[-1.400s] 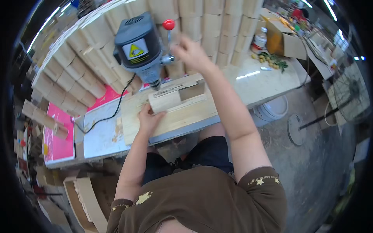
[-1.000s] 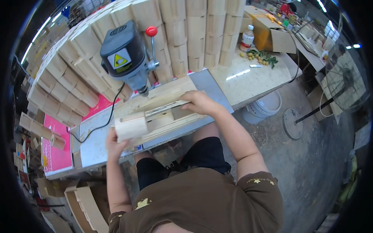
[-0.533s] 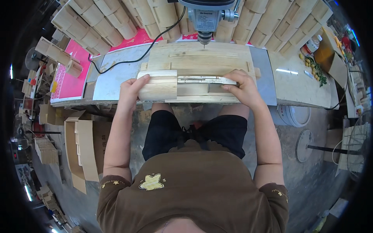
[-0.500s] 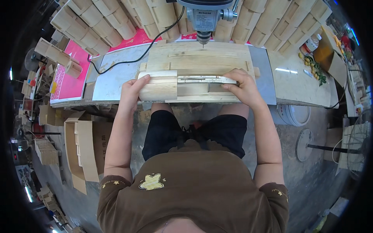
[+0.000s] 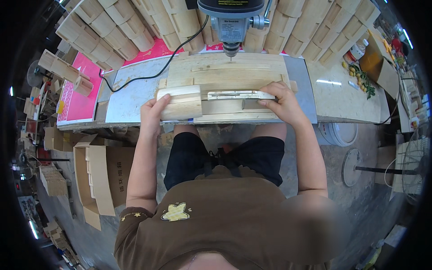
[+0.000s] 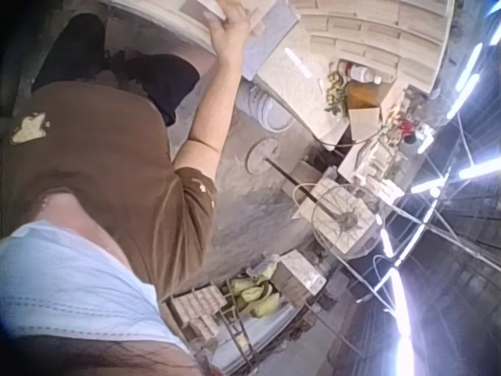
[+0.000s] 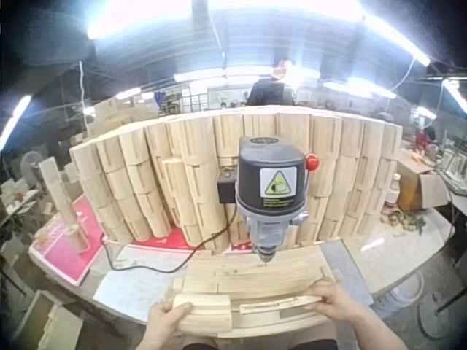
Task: Operating a vertical drill press to machine holes into cylindrical wooden furniture components.
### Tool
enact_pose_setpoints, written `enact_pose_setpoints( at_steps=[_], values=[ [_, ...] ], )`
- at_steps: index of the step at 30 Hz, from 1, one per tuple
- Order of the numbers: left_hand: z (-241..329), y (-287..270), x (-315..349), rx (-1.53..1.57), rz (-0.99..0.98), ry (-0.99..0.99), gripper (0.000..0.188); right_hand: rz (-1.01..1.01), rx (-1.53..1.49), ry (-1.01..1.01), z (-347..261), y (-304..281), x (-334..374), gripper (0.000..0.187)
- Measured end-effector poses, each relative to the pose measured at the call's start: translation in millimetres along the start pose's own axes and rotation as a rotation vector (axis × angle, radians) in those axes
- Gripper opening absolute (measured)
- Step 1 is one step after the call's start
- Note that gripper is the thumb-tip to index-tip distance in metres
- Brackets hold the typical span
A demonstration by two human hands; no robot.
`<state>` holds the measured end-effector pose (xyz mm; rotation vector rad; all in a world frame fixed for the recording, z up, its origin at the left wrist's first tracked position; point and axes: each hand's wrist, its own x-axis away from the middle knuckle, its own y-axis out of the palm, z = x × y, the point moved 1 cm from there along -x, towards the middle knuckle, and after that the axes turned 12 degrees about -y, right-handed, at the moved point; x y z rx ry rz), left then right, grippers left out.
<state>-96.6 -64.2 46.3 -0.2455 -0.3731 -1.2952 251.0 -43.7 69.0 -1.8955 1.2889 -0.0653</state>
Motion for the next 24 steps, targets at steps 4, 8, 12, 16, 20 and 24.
enact_pose_setpoints(
  at_steps=[4, 8, 12, 16, 20, 24],
  values=[
    [18.4, -18.0, 12.7, -0.064, 0.167, 0.182, 0.031, 0.054, 0.426, -0.067, -12.3, -1.1, -7.6, 0.03],
    [29.1, -28.8, 32.3, -0.109, 0.266, 0.238, 0.031, 0.139, 0.669, -0.165, -38.6, 23.6, -28.3, 0.035],
    [38.0, -15.3, 51.5, -0.107, 0.233, 0.252, 0.031, 0.047, 0.396, -0.469, -87.8, 50.8, -41.2, 0.043],
    [36.9, -11.2, 60.4, -0.131, 0.153, 0.292, 0.032, 0.01, 0.344, -0.525, -104.1, 78.1, -43.7, 0.047],
    [25.9, -27.0, 65.1, -0.23, 0.177, 0.28, 0.036, 0.108, 0.297, -0.624, -93.1, 78.4, -29.6, 0.031],
    [33.5, -19.8, 73.2, -0.112, 0.132, 0.305, 0.033, 0.259, 0.159, -0.421, -91.2, 61.0, -15.8, 0.018]
  ],
)
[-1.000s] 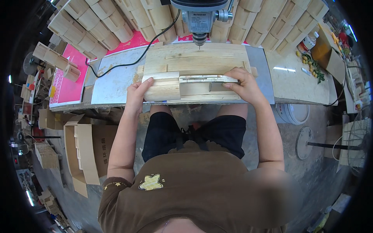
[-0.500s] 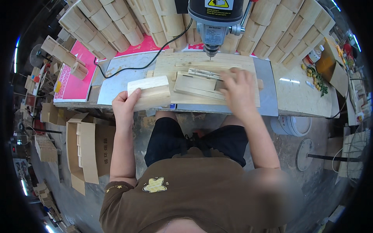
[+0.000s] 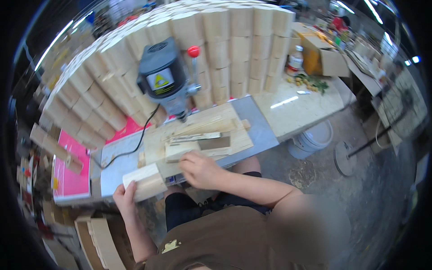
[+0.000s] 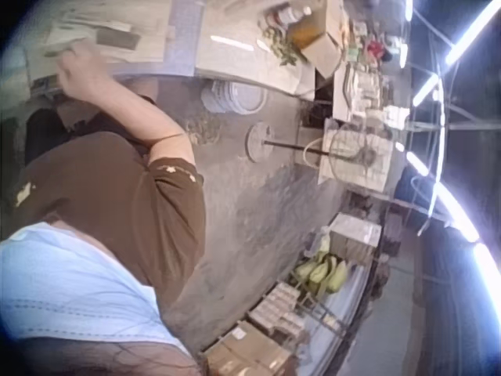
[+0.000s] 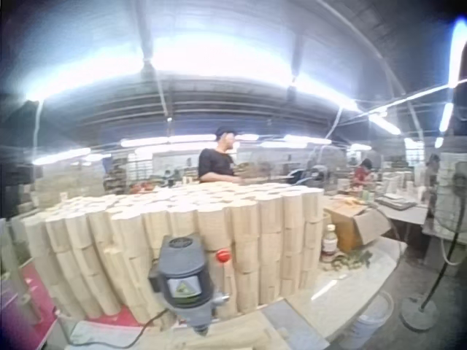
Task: Operating a vertical drill press to machine holes into cylindrical wooden furniture components.
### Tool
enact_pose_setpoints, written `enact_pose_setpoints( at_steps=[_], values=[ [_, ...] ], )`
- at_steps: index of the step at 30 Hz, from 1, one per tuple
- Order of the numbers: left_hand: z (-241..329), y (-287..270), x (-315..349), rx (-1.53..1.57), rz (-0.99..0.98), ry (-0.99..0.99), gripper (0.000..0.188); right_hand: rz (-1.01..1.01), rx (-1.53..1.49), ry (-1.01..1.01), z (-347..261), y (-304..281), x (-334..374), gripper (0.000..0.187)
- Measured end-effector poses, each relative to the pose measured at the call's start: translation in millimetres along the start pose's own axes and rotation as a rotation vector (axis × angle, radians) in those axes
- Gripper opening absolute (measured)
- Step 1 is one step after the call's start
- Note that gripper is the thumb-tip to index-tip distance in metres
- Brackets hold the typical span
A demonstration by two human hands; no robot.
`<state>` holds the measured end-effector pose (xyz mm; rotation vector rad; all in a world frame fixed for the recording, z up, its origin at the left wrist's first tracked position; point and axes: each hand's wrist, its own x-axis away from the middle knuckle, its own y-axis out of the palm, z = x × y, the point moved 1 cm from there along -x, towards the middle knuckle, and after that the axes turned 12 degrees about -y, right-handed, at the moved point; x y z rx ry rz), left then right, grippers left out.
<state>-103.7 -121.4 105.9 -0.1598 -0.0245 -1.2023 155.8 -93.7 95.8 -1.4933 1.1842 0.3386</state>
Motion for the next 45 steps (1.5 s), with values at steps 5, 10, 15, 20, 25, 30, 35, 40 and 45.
enact_pose_setpoints(
  at_steps=[5, 10, 15, 20, 25, 30, 35, 40, 45],
  values=[
    [0.5, 8.0, 14.7, -0.085, -0.078, 0.112, 0.03, -0.016, -0.54, 0.379, -26.0, 23.6, -15.7, 0.031],
    [-7.2, 4.1, 3.3, -0.218, -0.214, 0.195, 0.015, -0.033, -0.521, 0.326, -7.9, 18.1, -3.8, 0.022],
    [-13.6, 1.5, -11.1, 0.109, -0.225, 0.039, 0.018, 0.166, 0.082, 0.047, 31.7, 3.4, 13.2, 0.016],
    [-19.7, -11.6, -35.5, 0.147, -0.161, -0.025, 0.024, -0.504, -0.395, 0.397, 17.0, -65.6, -0.2, 0.024],
    [-5.3, 1.9, -31.7, 0.115, -0.164, -0.073, 0.027, -0.235, 0.123, 0.113, 27.0, -61.2, 7.2, 0.03],
    [-13.3, 18.0, -44.7, 0.243, -0.134, -0.127, 0.029, 0.001, 0.386, 0.324, 81.4, -33.9, 29.9, 0.037],
    [-10.7, 27.2, -43.2, 0.324, -0.101, -0.252, 0.033, -0.069, 0.002, 0.429, 99.6, -24.8, 43.1, 0.033],
    [-34.6, 14.6, -51.9, 0.241, -0.103, -0.211, 0.031, -0.124, -0.229, 0.335, 75.4, -38.7, 44.8, 0.031],
    [-28.6, 29.2, -38.2, 0.155, -0.132, -0.216, 0.033, -0.029, -0.199, 0.363, 67.9, -50.3, 45.7, 0.035]
  ],
)
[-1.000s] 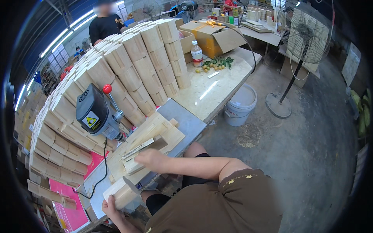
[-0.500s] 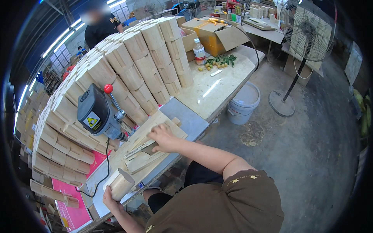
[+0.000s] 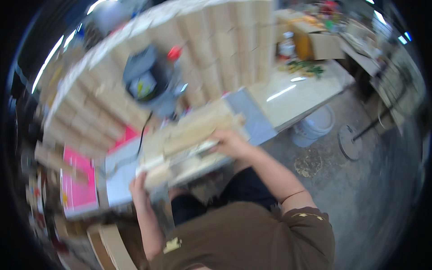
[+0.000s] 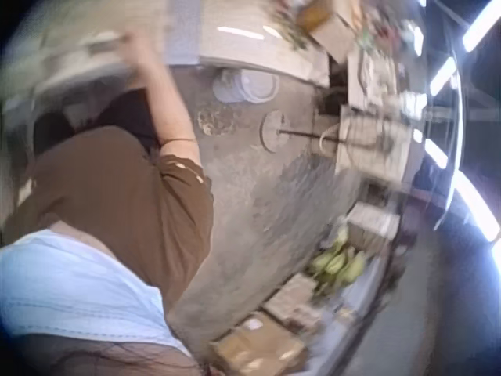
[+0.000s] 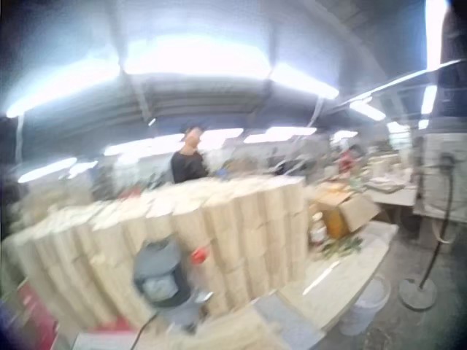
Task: Operating a vertical drill press to machine holes into cylindrical wooden furniture components.
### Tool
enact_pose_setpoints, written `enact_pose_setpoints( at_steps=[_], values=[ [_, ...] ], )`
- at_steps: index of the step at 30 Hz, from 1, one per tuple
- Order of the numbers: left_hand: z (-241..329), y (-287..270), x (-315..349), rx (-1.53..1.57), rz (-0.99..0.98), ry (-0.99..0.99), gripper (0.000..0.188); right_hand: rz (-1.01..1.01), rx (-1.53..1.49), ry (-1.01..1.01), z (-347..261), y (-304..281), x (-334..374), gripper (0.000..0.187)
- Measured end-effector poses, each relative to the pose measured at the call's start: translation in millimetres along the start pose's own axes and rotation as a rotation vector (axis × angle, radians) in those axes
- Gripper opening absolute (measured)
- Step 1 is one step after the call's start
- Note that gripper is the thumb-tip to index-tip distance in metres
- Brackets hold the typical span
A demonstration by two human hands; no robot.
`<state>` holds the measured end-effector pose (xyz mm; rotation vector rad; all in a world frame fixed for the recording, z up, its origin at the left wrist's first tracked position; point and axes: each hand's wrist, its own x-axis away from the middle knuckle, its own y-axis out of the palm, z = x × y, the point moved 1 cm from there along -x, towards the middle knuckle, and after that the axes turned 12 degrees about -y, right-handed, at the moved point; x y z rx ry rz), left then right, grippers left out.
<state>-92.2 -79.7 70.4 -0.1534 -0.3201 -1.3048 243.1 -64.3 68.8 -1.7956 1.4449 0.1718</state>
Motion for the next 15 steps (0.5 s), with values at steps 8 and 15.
enact_pose_setpoints(
  at_steps=[8, 15],
  values=[
    [5.9, 7.4, 0.4, 0.078, -0.012, -0.062, 0.028, -0.078, -0.075, 0.133, -16.2, -11.1, -15.7, 0.024],
    [1.1, 10.7, 4.2, 0.159, -0.024, -0.1, 0.026, -0.108, -0.008, 0.107, -14.7, -12.9, -10.8, 0.023]
  ],
)
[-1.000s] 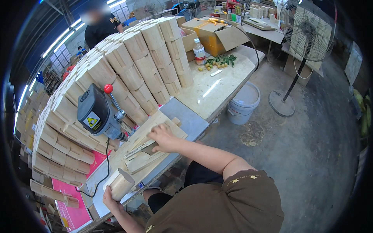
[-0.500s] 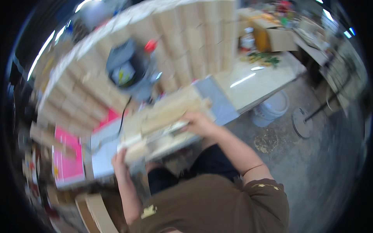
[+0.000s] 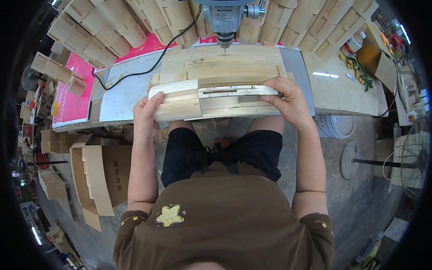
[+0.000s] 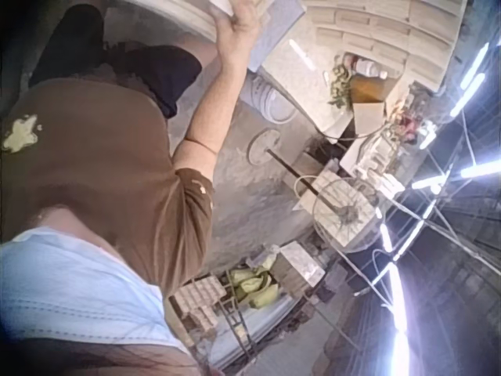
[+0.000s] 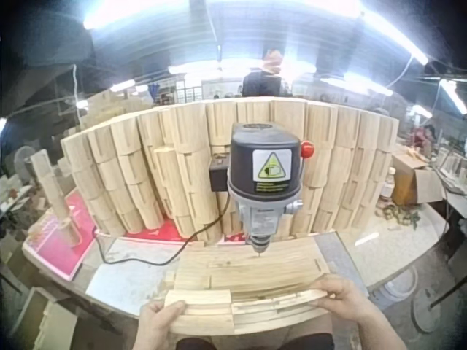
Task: Operating a vertical drill press to machine holes into cylindrical wooden furniture components.
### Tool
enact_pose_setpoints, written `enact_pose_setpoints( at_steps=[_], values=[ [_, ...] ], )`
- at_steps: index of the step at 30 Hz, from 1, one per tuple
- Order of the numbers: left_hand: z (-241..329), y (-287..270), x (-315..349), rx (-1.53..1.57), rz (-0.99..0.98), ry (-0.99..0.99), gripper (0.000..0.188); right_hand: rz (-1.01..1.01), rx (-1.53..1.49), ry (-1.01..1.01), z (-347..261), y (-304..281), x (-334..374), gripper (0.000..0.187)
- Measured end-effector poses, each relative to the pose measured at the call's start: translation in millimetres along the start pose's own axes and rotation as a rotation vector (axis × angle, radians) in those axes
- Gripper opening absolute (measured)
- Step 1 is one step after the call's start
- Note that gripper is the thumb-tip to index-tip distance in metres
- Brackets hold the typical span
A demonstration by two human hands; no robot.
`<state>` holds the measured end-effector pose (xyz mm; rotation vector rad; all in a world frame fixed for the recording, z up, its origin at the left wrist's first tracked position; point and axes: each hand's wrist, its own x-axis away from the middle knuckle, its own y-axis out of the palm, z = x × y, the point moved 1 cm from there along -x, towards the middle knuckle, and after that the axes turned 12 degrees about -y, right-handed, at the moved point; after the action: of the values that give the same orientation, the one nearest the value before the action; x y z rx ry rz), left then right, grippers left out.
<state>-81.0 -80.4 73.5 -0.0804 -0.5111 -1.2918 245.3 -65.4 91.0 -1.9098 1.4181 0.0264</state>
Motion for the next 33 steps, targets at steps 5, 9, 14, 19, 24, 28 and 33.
enact_pose_setpoints(
  at_steps=[5, 9, 14, 19, 24, 28, 33],
  values=[
    [-2.8, 8.4, -2.2, -0.064, -0.077, 0.029, 0.025, -0.035, -0.035, 0.075, -2.7, 0.4, 0.0, 0.023],
    [-11.4, 20.6, -5.1, -0.124, -0.111, 0.06, 0.033, -0.04, -0.044, 0.078, -3.1, 8.0, -5.4, 0.023],
    [-14.9, 41.0, -11.6, -0.226, -0.25, -0.027, 0.051, 0.003, -0.06, 0.056, 10.5, 19.9, -14.9, 0.024],
    [-22.5, 45.8, -36.7, -0.344, -0.253, 0.058, 0.048, 0.022, 0.012, 0.024, 35.1, 26.5, -27.1, 0.026],
    [-51.9, 58.1, -44.8, -0.584, -0.173, 0.504, 0.058, 0.122, 0.173, 0.067, 65.2, 6.2, -27.1, 0.031],
    [-58.0, 67.5, -54.7, -0.718, -0.17, 0.689, 0.069, 0.122, 0.277, 0.038, 77.7, -1.4, -40.9, 0.033],
    [-59.3, 59.3, -74.4, -0.929, -0.014, 0.807, 0.071, 0.119, 0.32, 0.07, 76.0, 7.0, -58.8, 0.033]
  ],
)
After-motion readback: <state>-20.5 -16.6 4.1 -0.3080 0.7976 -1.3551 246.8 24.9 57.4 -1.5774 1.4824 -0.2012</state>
